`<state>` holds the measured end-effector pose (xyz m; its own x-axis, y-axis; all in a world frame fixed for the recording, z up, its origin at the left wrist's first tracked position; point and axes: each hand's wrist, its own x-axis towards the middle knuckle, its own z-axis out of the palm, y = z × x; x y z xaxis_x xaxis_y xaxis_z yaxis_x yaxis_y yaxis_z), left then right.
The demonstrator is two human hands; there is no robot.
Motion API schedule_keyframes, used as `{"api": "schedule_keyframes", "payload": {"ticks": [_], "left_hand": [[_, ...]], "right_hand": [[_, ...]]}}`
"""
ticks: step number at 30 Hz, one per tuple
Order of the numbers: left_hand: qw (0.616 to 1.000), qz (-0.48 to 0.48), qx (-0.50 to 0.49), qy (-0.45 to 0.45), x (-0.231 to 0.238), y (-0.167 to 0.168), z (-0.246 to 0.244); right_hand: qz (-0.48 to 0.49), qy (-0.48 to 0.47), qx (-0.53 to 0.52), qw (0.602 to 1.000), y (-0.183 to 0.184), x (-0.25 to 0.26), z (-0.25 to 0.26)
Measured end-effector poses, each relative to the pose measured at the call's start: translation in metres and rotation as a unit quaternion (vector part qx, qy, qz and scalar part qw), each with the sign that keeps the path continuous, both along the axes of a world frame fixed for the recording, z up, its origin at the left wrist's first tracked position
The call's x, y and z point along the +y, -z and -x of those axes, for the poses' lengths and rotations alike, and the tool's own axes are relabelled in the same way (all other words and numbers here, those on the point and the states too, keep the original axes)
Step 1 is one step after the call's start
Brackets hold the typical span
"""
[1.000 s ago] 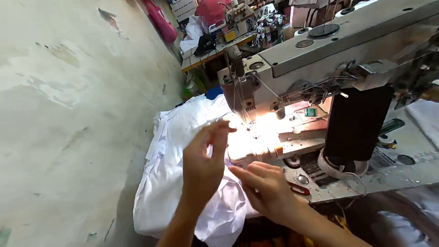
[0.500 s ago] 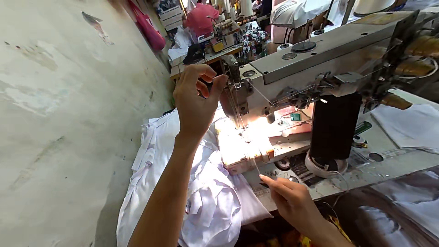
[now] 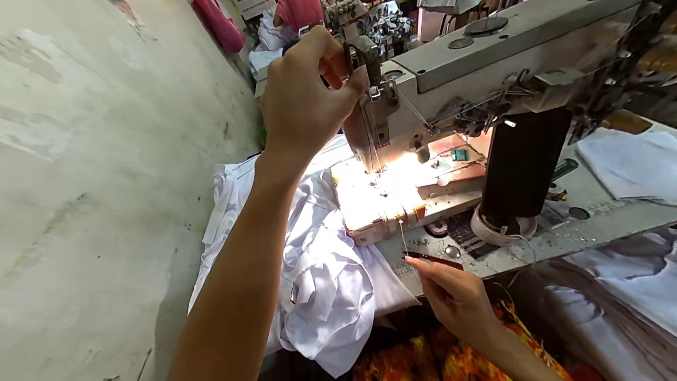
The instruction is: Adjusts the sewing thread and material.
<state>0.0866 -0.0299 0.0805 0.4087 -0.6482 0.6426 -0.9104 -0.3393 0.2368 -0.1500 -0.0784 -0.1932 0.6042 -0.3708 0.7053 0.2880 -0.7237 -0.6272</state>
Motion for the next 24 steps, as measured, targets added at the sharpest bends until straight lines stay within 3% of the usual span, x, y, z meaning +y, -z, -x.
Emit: {"api": "schedule_keyframes", "payload": {"ticks": [4,8,10,11,13,14,15,16,20,24], "left_hand": [[0.985,0.069,0.131,0.086,0.013,0.009,0.005],[0.955,0.097,0.246,0.132,0.041,0.06,0.052],[0.909,0.065,0.37,0.183,0.042,0.086,0.073],[0.864,0.067,0.45,0.215,0.043,0.095,0.081],[0.775,0.112,0.571,0.247,0.046,0.111,0.095],[0.757,0.137,0.592,0.242,0.047,0.119,0.099],[0.76,0.16,0.588,0.228,0.05,0.127,0.104],[0.787,0.175,0.554,0.206,0.053,0.138,0.109],[0.932,0.125,0.302,0.158,0.068,0.18,0.142],[0.974,0.037,0.184,0.125,0.073,0.218,0.185]], "right_hand": [[0.0,-0.003,0.004,1.0,0.006,0.004,0.012],[0.002,-0.007,0.014,1.0,0.016,0.016,0.03],[0.006,-0.02,0.02,1.0,0.022,0.023,0.036],[0.012,-0.03,0.028,0.999,0.026,0.026,0.039],[0.028,-0.05,0.05,0.997,0.032,0.03,0.048],[0.036,-0.06,0.06,0.996,0.034,0.029,0.052],[0.042,-0.07,0.069,0.994,0.036,0.028,0.055],[0.05,-0.076,0.079,0.993,0.037,0.027,0.057],[0.038,-0.033,0.131,0.99,0.033,0.018,0.058],[-0.165,-0.081,0.08,0.98,-0.014,-0.017,0.045]]}}
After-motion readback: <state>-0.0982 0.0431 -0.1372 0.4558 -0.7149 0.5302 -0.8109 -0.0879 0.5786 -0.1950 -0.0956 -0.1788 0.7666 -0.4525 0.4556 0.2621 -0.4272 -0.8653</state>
